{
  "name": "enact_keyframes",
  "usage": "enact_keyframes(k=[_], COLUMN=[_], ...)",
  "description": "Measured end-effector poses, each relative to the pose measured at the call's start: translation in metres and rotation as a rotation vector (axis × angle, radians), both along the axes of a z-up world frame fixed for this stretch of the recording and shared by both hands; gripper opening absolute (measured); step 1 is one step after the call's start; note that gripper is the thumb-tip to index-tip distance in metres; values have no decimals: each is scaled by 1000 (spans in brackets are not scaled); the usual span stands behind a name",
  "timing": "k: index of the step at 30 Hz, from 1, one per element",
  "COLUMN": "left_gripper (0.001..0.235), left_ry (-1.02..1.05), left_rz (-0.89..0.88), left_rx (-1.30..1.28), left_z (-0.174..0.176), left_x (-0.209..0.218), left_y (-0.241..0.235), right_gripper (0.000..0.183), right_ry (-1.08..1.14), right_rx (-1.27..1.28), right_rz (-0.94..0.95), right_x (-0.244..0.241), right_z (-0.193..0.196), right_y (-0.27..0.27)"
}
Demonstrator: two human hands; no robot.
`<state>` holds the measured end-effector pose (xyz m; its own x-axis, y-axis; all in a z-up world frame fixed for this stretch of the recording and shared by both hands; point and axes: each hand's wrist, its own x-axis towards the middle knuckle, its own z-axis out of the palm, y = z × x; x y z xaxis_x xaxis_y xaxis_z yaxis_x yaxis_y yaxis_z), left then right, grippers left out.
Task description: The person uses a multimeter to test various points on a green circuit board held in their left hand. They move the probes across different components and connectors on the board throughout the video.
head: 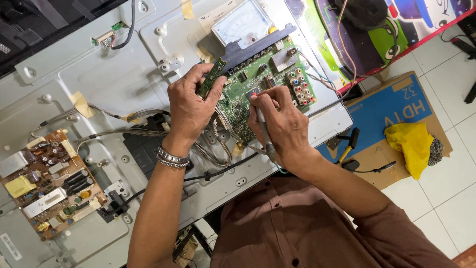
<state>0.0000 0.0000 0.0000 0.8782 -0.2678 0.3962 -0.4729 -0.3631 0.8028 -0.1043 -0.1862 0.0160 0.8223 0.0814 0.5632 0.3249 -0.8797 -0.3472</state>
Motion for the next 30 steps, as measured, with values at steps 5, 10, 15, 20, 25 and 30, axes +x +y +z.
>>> enact_keyframes(k=[5,10,15,20,25,30], left_gripper=[10,10,10,10,9,10], left_ry=[19,7,7,18,22,41], left_rz=[-5,7,7,3,-16,-32], left_rx=[-5,6,-1,-1,-4,-12], left_z=[0,1,1,2,4,6], left_x=[1,0,0,-1,1,2], left_y=[0,-1,-1,0,-1,-1], right_gripper=[9,9,7,9,9,7], right_ry=[25,35,33,35,20,14], right_rx=[13,4,-7,7,7,-5], right_rz=[-9,-11,-16,5,15,1], right_x=[-1,-2,0,-1,-1,0], right_z=[6,6,1,-1,-4,-7], right_y=[2,2,0,-1,-3,-4])
